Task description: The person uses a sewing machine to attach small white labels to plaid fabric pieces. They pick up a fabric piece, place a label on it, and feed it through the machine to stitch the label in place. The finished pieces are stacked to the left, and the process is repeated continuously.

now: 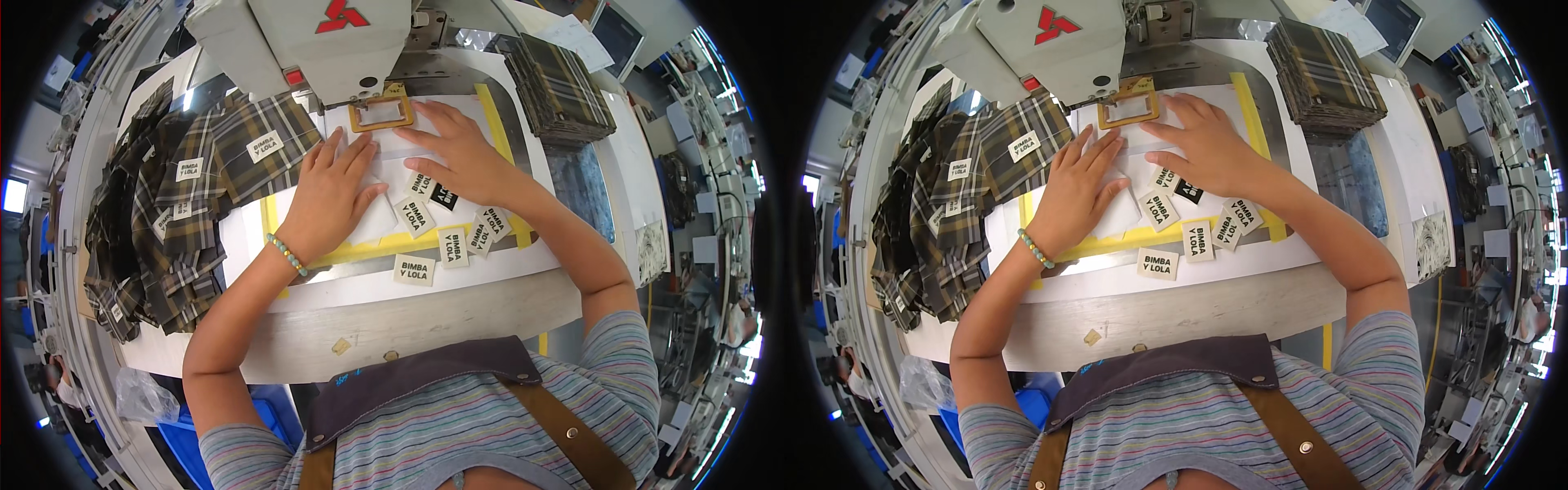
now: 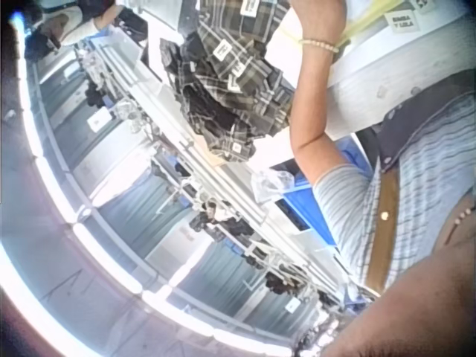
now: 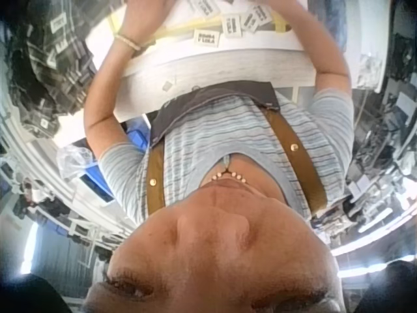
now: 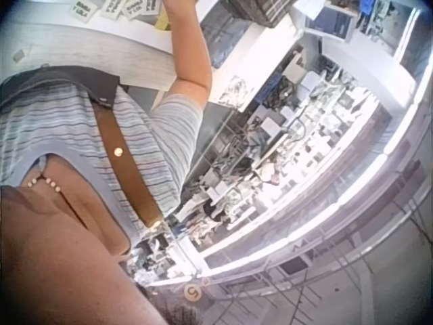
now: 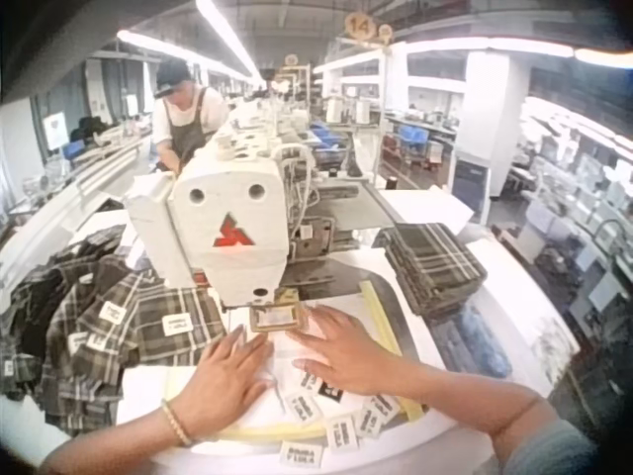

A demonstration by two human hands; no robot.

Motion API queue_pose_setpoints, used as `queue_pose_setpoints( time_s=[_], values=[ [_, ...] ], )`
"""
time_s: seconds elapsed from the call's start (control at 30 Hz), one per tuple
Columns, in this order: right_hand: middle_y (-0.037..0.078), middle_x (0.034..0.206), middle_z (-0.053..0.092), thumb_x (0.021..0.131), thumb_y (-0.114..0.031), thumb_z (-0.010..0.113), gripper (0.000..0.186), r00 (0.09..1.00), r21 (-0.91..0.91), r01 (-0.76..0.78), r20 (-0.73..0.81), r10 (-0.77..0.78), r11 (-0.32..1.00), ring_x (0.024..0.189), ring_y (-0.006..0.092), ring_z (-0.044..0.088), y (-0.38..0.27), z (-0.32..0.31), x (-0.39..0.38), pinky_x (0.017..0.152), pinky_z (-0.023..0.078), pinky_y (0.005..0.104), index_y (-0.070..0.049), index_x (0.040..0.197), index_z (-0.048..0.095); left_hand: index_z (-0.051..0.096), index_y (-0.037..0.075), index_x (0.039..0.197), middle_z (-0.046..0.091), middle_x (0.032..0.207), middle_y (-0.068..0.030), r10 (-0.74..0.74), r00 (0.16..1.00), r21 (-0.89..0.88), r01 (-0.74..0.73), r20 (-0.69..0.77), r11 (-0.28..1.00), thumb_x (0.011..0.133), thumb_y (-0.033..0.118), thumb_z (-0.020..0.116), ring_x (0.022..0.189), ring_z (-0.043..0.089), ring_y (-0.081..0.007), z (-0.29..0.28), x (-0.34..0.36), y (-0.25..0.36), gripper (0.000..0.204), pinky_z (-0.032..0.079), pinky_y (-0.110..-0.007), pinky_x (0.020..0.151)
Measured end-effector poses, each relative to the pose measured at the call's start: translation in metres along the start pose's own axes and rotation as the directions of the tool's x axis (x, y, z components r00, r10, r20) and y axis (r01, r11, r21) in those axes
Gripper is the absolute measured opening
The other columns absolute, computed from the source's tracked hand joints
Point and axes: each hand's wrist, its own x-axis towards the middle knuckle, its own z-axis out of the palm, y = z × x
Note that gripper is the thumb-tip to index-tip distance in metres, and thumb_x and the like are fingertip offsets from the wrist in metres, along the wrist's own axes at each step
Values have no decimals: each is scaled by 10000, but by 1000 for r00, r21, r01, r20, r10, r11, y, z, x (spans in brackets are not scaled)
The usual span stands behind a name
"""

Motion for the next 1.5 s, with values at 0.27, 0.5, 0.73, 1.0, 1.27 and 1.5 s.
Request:
queue_pose_setpoints(
  time_s=[0.27,0.5,0.73,1.0,1.27,1.5],
  values=[
    [258,1633,434,1096,-457,591,539,1000,-76,-13,-9,12,997,1558,430,329,-6,9,2,1265,256,564,-120,1513,628,544,47,1542,527,1627,-134,11,1000,-35,-11,-11,999,1066,359,647,1565,358,-436,0,0,-3,578,285,-575,1267],
    [251,1606,463,1088,-441,601,530,1000,-43,-13,-21,12,999,1549,432,345,-6,8,2,1261,261,575,-110,1500,633,497,45,1593,533,1619,-147,13,999,42,-15,38,999,1062,486,619,1575,328,-432,2,12,0,702,217,-598,1275],
    [253,1608,458,1084,-422,608,514,1000,-54,-16,-24,15,998,1546,444,345,-5,10,1,1264,257,588,-106,1488,638,525,10,1564,526,1609,-187,37,999,60,-36,-15,998,1052,589,580,1570,307,-468,16,22,1,776,194,-659,1265],
    [207,1507,597,1071,-391,641,432,996,62,-10,-90,16,998,1453,396,494,-3,-27,-6,1202,402,505,-89,1366,732,500,72,1601,556,1591,-161,42,999,58,-42,1,997,1062,451,619,1606,309,-418,4,19,-1,670,163,-619,1297],
    [108,1362,725,1000,-232,719,294,917,-244,-326,-316,243,913,1259,317,670,38,-135,-63,1076,537,419,-70,1240,772,490,124,1624,392,1743,-96,-152,966,233,200,-208,952,1063,366,647,1629,304,-336,-14,-38,-84,630,158,-551,1325],
    [88,1228,781,987,-155,713,210,901,-390,-390,-349,258,834,1122,319,735,84,-140,-87,965,591,416,-55,1153,795,415,137,1681,347,1773,-88,-157,987,242,160,-33,957,1099,429,572,1654,263,-307,-19,-55,-148,669,180,-492,1336]
  ],
)
